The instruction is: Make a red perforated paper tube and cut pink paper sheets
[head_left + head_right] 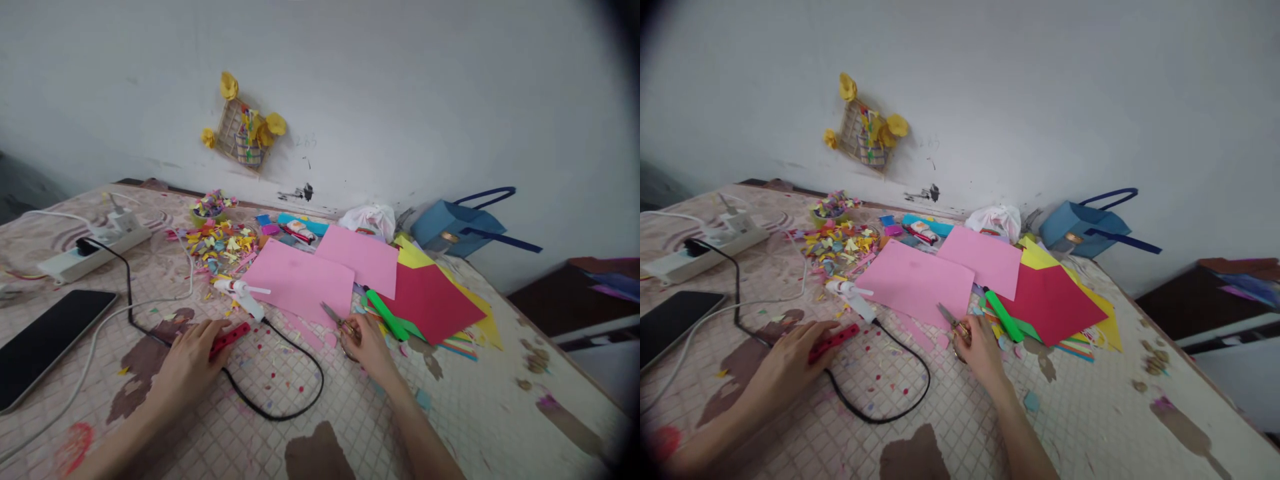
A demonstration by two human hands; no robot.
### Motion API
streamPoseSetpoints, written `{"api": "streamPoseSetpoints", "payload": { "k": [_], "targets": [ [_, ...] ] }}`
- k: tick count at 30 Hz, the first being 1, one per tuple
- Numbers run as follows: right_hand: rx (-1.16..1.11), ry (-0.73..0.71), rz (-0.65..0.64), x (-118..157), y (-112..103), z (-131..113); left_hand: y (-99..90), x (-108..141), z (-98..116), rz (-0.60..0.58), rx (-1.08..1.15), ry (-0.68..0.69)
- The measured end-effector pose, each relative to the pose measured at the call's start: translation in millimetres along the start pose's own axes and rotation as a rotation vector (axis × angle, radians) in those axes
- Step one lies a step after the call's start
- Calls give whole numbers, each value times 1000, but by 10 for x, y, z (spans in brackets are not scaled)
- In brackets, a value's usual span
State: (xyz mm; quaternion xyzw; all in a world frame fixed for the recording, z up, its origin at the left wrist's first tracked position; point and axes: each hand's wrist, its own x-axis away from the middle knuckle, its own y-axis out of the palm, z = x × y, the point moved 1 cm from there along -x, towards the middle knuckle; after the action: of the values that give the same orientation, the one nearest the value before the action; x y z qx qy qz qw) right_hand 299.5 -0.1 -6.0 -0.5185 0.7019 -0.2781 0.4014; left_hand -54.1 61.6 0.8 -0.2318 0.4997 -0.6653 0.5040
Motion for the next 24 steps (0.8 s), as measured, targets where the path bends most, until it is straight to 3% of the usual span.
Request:
{"api": "streamPoseSetpoints", "payload": {
  "k": [15,21,24],
  "targets": [
    [2,1,130,-66,17,-35,38,-23,-71,25,13,25],
    [-25,-26,91,-109,44,-44,12,-23,-54,25,8,32],
    [-30,-12,87,-259,-29,87,26,-30,-63,22,3,37]
  ]
}}
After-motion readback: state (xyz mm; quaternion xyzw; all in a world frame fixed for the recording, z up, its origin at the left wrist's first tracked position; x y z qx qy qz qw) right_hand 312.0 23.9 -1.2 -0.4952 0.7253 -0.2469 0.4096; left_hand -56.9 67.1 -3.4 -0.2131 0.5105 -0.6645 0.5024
